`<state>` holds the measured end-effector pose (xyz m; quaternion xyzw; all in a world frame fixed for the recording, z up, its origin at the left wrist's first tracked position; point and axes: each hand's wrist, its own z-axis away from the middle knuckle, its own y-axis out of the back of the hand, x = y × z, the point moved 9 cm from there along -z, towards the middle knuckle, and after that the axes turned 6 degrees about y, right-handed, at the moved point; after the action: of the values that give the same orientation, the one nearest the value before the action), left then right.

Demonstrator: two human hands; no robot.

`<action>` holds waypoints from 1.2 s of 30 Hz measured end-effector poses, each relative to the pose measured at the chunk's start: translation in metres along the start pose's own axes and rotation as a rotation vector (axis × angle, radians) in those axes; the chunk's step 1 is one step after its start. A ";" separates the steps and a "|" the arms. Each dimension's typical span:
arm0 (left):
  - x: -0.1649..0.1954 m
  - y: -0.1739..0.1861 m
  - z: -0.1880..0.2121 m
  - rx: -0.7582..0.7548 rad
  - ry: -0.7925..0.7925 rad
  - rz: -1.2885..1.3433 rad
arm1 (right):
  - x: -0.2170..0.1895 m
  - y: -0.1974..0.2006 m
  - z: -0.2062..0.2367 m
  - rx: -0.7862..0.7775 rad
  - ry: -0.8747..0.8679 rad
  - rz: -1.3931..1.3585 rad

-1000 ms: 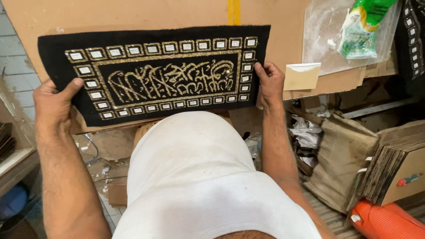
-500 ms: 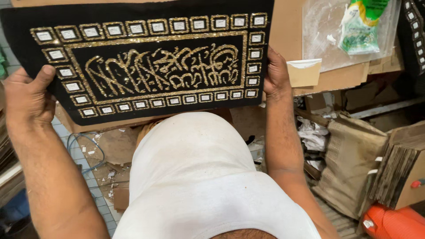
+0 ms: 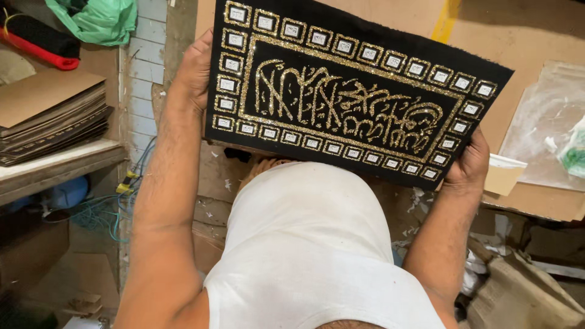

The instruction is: The person scoops white adhesive paste from a plastic-wrapped container with a small cardboard spreader and spreads it across a cardboard sheet on the work table. They then lay a black embroidered fabric panel with gold calligraphy onto the pasted cardboard, press it flat, and stack the finished panel with others on the table.

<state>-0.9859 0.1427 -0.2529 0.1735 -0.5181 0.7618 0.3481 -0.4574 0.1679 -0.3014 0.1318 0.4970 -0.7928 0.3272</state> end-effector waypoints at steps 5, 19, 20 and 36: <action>-0.015 0.021 -0.001 0.096 -0.028 -0.017 | 0.000 0.011 0.002 0.059 -0.003 0.016; -0.043 -0.025 0.016 0.402 -0.361 -1.851 | 0.025 -0.078 0.030 0.112 0.662 2.084; -0.053 -0.028 0.012 0.364 -0.319 -1.893 | 0.033 -0.082 0.029 0.065 0.655 2.133; -0.064 -0.048 0.010 0.377 -0.322 -2.165 | 0.026 -0.068 0.024 0.102 0.000 2.710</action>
<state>-0.9081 0.1222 -0.2567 0.6814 -0.0081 0.0909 0.7262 -0.5182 0.1568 -0.2560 0.5254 -0.0518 0.1321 0.8389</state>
